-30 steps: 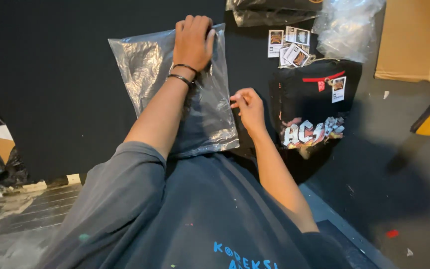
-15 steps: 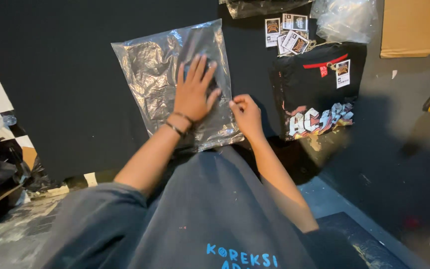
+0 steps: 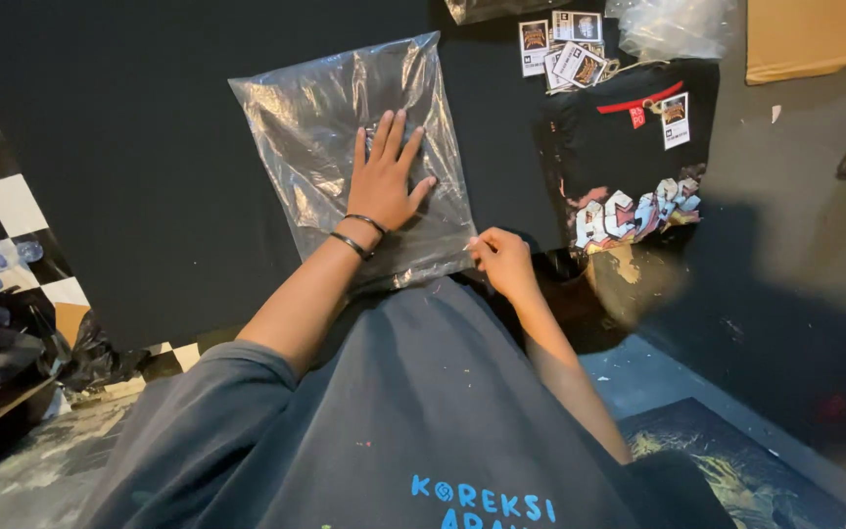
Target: Packing t-shirts into plastic bags and smoothing them out for retail presentation
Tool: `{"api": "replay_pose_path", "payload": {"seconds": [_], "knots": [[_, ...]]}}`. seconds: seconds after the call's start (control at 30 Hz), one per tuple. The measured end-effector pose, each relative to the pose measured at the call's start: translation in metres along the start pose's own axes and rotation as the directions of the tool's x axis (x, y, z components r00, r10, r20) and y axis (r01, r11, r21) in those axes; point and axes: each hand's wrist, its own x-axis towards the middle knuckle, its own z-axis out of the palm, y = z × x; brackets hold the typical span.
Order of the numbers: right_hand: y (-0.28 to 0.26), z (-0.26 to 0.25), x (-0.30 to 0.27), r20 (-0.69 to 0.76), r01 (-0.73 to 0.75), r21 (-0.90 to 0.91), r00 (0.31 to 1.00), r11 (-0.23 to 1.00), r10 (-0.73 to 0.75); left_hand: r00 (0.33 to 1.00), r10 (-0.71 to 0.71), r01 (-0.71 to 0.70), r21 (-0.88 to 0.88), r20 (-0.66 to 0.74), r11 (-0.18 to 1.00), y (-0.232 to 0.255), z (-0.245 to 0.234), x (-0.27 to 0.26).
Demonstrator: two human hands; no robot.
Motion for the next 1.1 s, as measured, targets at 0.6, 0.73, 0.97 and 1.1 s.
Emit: {"api": "replay_pose_path", "payload": {"seconds": [0.6, 0.73, 0.97, 1.1], "knots": [[0.001, -0.031, 0.018, 0.121, 0.73, -0.683, 0.127, 0.011, -0.984, 0.924, 0.152, -0.125, 0.1, -0.35, 0.987, -0.097, 0.028, -0.247], [0.013, -0.027, 0.03, 0.132, 0.727, -0.685, 0.067, -0.042, -0.989, 0.906, 0.173, -0.13, 0.136, -0.385, 0.982, -0.101, 0.04, -0.242], [0.01, -0.02, 0.023, 0.142, 0.827, -0.562, 0.083, -0.012, -0.986, 0.858, 0.305, -0.262, 0.159, -0.414, 0.952, -0.095, 0.011, -0.235], [-0.008, -0.019, 0.014, 0.013, 0.897, -0.365, 0.273, 0.249, -0.962, 0.871, 0.223, -0.234, 0.031, -0.437, 0.972, -0.088, -0.002, -0.23]]}}
